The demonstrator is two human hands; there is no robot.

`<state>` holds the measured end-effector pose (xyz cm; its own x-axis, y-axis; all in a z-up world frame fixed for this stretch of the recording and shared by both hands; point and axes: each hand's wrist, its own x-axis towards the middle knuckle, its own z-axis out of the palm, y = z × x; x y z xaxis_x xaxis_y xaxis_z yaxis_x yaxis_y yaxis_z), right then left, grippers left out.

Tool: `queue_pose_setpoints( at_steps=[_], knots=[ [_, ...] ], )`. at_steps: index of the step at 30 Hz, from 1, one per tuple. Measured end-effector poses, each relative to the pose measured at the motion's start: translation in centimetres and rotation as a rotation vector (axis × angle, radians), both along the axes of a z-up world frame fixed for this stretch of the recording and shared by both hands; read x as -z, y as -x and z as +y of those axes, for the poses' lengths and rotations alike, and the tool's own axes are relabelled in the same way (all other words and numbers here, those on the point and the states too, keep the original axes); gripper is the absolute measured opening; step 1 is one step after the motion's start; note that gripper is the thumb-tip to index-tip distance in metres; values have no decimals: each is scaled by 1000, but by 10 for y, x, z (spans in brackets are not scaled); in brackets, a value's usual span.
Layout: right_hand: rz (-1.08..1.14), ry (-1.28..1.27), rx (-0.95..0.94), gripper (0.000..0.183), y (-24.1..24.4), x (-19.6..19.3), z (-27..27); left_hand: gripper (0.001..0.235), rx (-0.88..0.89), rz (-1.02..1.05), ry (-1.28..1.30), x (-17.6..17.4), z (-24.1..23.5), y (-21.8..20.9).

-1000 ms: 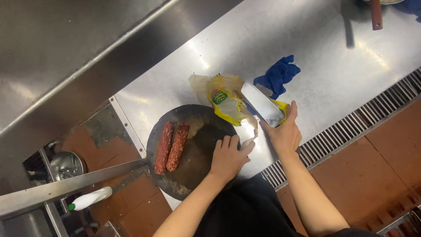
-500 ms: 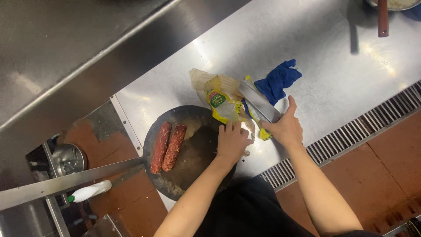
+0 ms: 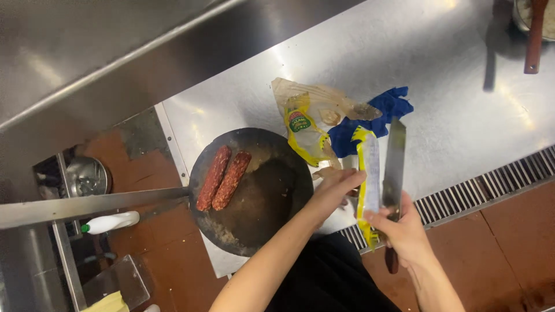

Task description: The person unwraps packaged sausages and places them on a round cutting board. Using a large cleaver, they slice the sausages into smaller pieces. After cutting, they gather the packaging waste and move to the sink area to retrieve a plastic container.

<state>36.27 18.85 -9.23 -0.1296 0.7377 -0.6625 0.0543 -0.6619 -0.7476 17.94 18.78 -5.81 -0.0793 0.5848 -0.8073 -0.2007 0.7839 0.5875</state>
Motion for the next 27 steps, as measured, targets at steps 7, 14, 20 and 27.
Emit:
queue_pose_setpoints(
  at_steps=[7,14,20,27],
  knots=[
    [-28,5,-161,66,43,-34,-38,55,-246,-24,-182,1,-38,37],
    [-329,-6,-465,28,65,-64,-37,51,642,1502,-150,71,-110,113],
    [-754,-625,-871,38,105,-23,-59,63,530,1578,-474,83,-141,124],
    [-973,-732,-965,26,144,2,-79,67,531,1504,-605,94,-152,141]
  ],
)
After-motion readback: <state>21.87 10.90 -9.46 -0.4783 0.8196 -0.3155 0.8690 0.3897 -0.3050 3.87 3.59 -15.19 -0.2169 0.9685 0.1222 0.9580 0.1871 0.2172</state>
